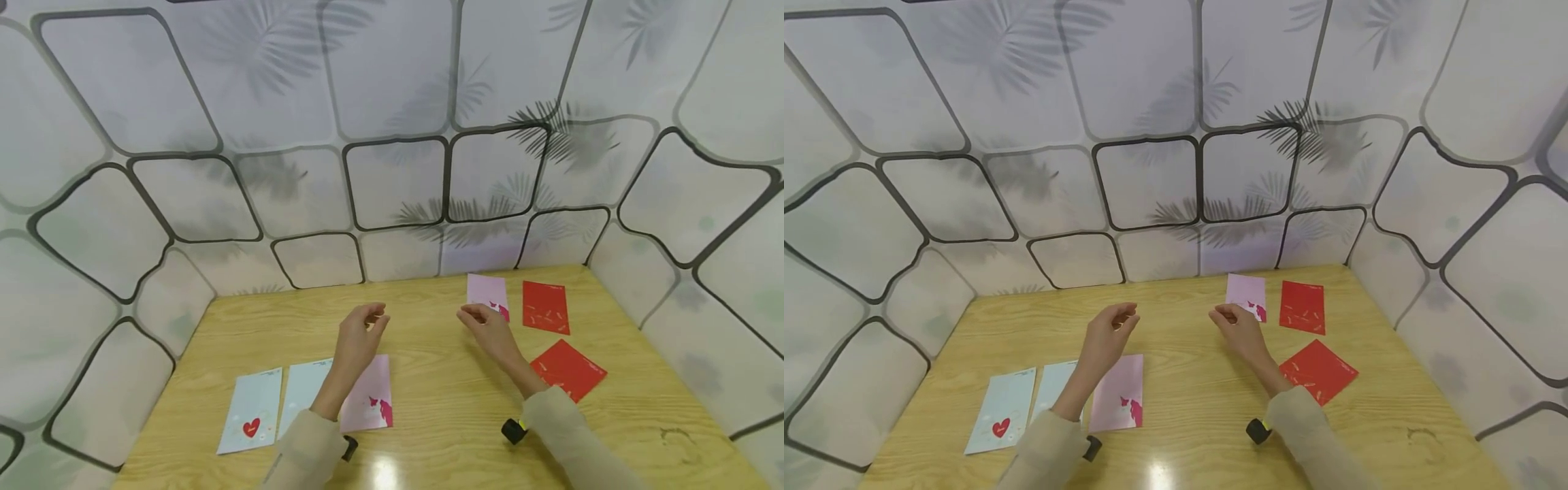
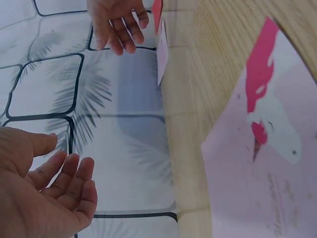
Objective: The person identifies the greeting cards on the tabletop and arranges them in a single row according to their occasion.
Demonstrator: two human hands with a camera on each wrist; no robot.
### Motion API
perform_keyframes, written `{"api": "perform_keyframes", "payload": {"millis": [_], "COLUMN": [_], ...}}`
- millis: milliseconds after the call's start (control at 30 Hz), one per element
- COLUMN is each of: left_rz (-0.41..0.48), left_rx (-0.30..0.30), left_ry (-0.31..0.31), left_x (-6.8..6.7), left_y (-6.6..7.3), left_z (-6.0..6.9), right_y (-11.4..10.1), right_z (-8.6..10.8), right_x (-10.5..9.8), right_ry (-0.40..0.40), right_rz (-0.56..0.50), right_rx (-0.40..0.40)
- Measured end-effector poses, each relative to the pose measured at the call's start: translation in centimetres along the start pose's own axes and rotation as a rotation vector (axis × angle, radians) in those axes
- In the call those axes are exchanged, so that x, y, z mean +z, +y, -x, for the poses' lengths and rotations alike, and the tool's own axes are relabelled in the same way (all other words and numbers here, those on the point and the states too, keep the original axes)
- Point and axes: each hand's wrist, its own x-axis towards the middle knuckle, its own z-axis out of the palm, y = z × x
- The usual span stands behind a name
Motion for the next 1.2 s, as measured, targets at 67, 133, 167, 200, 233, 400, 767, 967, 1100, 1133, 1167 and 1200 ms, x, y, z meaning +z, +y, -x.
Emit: {"api": "perform_keyframes", "payload": {"millis": [67, 133, 167, 200, 233, 400, 767, 967, 1100, 1133, 1167, 1200], "left_rz": [0.012, 0.014, 0.014, 0.010, 0.013, 0.040, 0.088, 0.113, 0.118, 0.120, 0.123, 0.127], "left_rx": [0.014, 0.020, 0.023, 0.028, 0.032, 0.021, -0.018, -0.069, -0.106, -0.117, -0.123, -0.132], "left_ry": [-0.001, -0.006, -0.006, -0.008, -0.007, -0.024, -0.040, -0.071, -0.097, -0.103, -0.105, -0.106], "left_x": [0.4, 0.7, 0.9, 1.1, 1.2, 2.4, 5.6, 7.3, 8.7, 9.1, 9.5, 9.9], "left_y": [0.3, 0.6, 0.7, 0.8, 0.9, 1.3, 1.3, 1.2, 0.9, 0.8, 0.7, 0.6], "left_z": [-0.3, -0.6, -0.7, -0.9, -1.1, -1.9, -3.8, -4.4, -4.7, -4.7, -4.8, -4.9], "right_y": [0.1, 0.1, 0.2, 0.3, 0.3, 0.5, 2.1, 3.0, 3.5, 3.6, 3.7, 3.8], "right_z": [0.0, 0.0, 0.0, -0.1, -0.1, -0.6, -2.1, -3.1, -3.7, -3.9, -4.1, -4.3], "right_x": [-0.6, -1.1, -1.3, -1.6, -1.8, -2.9, -5.1, -5.8, -6.3, -6.4, -6.4, -6.4], "right_ry": [-0.002, -0.009, -0.009, -0.011, -0.012, -0.009, 0.000, 0.006, 0.008, 0.006, 0.002, -0.002], "right_rz": [0.003, 0.005, 0.006, 0.004, -0.002, -0.014, 0.057, 0.114, 0.170, 0.184, 0.191, 0.198], "right_rx": [0.003, 0.000, -0.003, -0.003, -0.002, 0.038, 0.099, 0.141, 0.158, 0.159, 0.159, 0.159]}}
